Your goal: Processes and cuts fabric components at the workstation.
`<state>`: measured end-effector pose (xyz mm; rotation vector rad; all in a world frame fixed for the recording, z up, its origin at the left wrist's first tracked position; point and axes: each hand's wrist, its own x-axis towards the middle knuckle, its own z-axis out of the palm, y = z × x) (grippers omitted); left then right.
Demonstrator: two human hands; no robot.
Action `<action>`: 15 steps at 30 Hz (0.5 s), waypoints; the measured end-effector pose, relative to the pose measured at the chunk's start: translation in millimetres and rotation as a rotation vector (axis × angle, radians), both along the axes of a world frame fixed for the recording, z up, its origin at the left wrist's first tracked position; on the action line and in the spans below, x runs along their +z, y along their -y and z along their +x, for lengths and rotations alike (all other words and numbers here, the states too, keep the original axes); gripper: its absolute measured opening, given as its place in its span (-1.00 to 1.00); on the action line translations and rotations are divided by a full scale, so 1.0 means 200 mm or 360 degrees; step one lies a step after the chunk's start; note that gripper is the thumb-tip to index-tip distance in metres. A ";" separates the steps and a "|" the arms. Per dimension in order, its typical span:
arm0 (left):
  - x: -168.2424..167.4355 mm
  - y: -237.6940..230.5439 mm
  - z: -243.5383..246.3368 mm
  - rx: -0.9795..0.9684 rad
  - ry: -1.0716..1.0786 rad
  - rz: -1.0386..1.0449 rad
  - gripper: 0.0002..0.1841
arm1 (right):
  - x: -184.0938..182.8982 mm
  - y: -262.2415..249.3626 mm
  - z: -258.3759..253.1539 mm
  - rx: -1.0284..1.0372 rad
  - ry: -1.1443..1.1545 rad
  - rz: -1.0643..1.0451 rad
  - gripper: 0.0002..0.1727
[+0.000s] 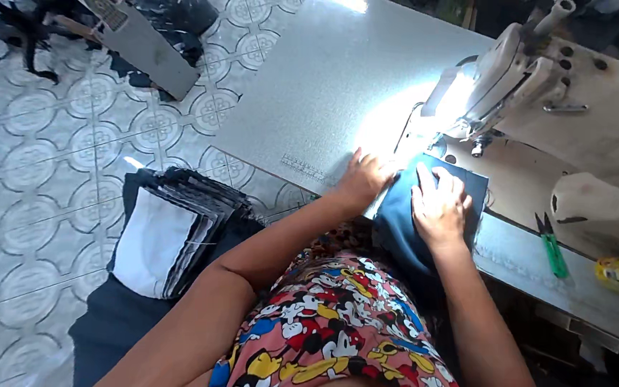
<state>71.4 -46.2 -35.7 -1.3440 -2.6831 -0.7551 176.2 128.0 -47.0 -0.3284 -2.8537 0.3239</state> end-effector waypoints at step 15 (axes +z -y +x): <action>-0.04 -0.13 0.00 -0.0240 -0.0226 0.0089 -0.73 | -0.03 -0.13 0.00 0.0081 -0.0182 -0.0042 -0.32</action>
